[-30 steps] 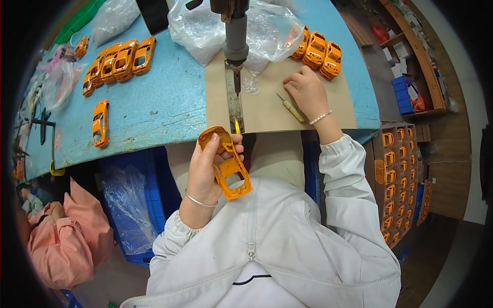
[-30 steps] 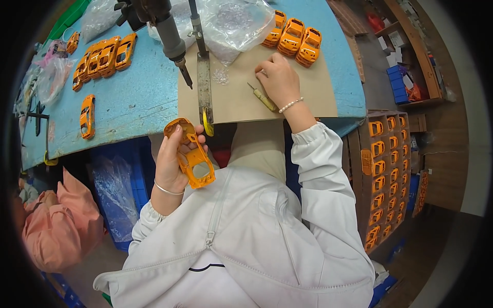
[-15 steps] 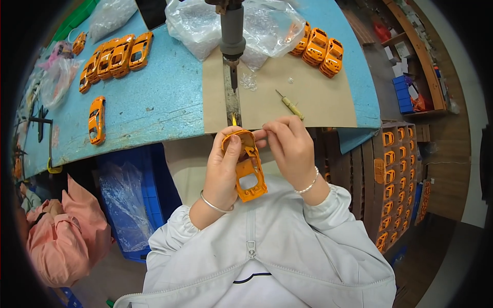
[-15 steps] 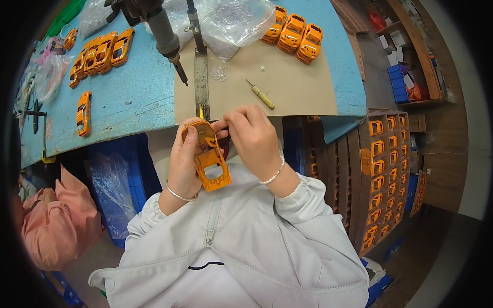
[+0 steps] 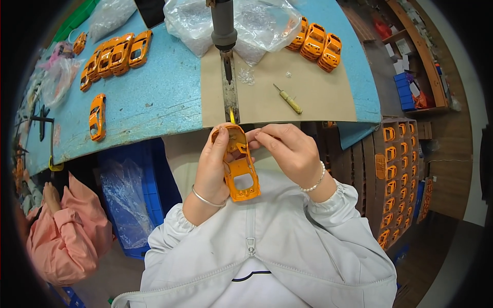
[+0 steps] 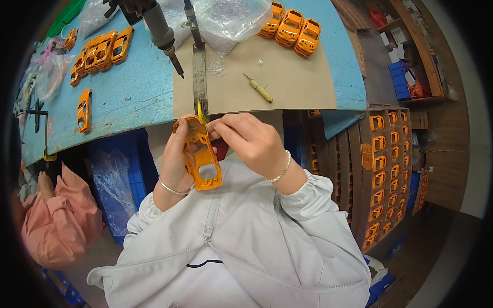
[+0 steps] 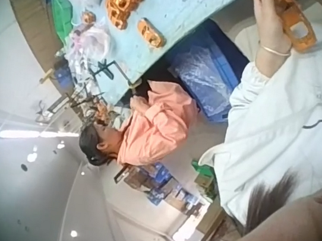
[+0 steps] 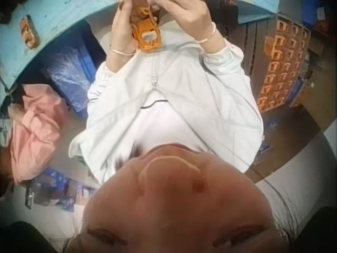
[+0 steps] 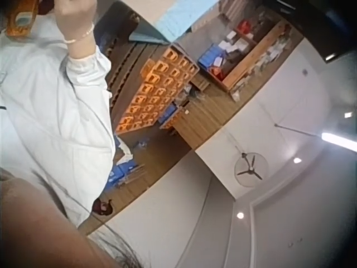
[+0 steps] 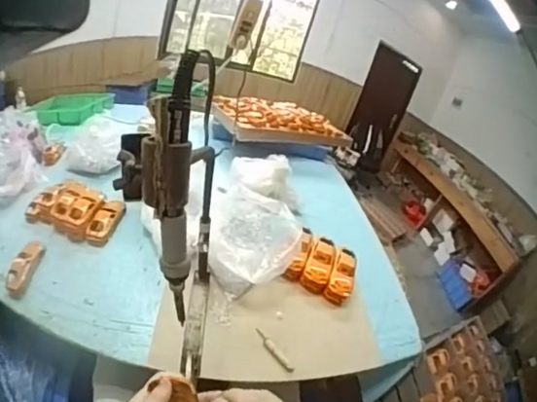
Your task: Assembling yellow toy cars using an electric screwdriver on a production line.
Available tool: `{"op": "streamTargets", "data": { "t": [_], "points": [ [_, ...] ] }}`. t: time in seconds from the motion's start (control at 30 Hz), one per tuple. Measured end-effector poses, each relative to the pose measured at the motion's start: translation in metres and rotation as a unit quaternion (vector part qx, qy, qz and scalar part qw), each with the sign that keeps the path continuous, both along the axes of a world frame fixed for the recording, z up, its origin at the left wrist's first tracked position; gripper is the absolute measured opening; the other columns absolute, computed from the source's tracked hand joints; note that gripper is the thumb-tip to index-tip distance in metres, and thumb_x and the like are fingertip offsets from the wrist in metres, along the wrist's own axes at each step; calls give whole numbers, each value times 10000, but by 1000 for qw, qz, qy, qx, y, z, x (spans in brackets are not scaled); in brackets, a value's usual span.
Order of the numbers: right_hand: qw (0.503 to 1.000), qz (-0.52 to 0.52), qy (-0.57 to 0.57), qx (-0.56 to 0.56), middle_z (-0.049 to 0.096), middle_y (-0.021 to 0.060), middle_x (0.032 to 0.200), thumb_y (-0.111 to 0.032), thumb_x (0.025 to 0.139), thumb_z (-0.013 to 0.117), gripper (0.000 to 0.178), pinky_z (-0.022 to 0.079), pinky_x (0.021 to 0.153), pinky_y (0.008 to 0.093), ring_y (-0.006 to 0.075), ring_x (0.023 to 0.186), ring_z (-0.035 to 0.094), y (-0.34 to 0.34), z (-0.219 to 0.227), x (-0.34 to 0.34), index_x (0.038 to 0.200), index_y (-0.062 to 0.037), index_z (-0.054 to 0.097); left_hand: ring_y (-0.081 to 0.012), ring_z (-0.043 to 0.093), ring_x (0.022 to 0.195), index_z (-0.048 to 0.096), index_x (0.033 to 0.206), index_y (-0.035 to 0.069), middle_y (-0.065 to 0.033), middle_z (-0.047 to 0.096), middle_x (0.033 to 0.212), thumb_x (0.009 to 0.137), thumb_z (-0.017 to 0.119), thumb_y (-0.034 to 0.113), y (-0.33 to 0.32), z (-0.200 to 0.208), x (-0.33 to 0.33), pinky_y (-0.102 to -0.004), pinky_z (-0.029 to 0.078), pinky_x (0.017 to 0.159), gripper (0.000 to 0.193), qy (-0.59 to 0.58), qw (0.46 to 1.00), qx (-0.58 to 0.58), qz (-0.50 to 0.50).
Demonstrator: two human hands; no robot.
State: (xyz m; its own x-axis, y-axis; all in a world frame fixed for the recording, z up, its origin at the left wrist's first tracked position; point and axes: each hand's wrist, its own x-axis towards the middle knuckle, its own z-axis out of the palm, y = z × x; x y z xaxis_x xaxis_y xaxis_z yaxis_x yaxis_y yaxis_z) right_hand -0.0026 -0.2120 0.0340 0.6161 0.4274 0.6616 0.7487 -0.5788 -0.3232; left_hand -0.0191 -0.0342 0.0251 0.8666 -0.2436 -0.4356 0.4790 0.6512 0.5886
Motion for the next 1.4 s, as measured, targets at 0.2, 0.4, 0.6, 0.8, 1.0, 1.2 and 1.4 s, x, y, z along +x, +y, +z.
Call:
{"op": "streamTargets", "data": {
  "t": [0.2, 0.4, 0.6, 0.8, 1.0, 1.2, 1.4],
  "points": [
    [992, 60, 113, 11, 614, 62, 850, -3, 733, 721, 155, 512, 560, 243, 170, 692, 616, -11, 13, 7, 883, 12, 689, -199, 671, 851, 489, 1134, 105, -167, 664, 1091, 996, 487, 412, 11, -12, -2, -326, 555, 735, 337, -37, 996, -41, -63],
    [677, 97, 591, 426, 597, 74, 854, 22, 768, 710, 110, 440, 505, 219, 119, 630, 551, -7, 35, -4, 877, 14, 699, -213, 692, 802, 486, 1113, 69, -163, 689, 1010, 931, 642, 279, 13, -13, -10, -317, 560, 725, 318, -235, 971, -9, -42],
    [606, 158, 670, 398, 575, 72, 859, 28, 770, 706, 72, 404, 491, 214, 83, 626, 511, 3, 54, -15, 842, 16, 705, -234, 699, 727, 473, 1074, 53, -136, 697, 898, 714, 843, 126, 25, -8, -9, -276, 551, 619, 521, -567, 794, 212, -59],
    [657, 168, 647, 350, 554, 50, 867, 2, 763, 734, 48, 398, 540, 192, 77, 667, 508, 7, 55, -22, 806, 11, 715, -243, 685, 664, 481, 1044, 69, -97, 678, 826, 668, 877, 153, 23, -4, -6, -287, 526, 539, 553, -625, 746, 228, -33],
    [642, 241, 660, 307, 550, 39, 879, -42, 740, 787, 169, 409, 596, 199, 74, 717, 508, 0, 36, -6, 850, 5, 667, -243, 676, 677, 544, 947, 66, -68, 662, 797, 697, 840, 147, 28, 12, -4, -290, 505, 522, 396, -648, 693, 300, -96],
    [526, 314, 720, 326, 549, 10, 887, -178, 780, 804, 299, 431, 652, 207, 74, 719, 509, 5, 5, 4, 926, -37, 584, -224, 674, 700, 593, 884, 72, -75, 666, 797, 744, 787, 141, 24, 13, -7, -286, 521, 557, 249, -693, 615, 366, -89],
    [584, 189, 711, 344, 571, 14, 908, -240, 896, 677, 240, 456, 646, 212, 83, 716, 530, 12, -1, -7, 930, -20, 586, -202, 652, 736, 560, 1063, 99, -126, 679, 1002, 926, 623, 239, 19, -9, -1, -342, 560, 652, 206, -243, 961, 102, 88]
  ]
}}
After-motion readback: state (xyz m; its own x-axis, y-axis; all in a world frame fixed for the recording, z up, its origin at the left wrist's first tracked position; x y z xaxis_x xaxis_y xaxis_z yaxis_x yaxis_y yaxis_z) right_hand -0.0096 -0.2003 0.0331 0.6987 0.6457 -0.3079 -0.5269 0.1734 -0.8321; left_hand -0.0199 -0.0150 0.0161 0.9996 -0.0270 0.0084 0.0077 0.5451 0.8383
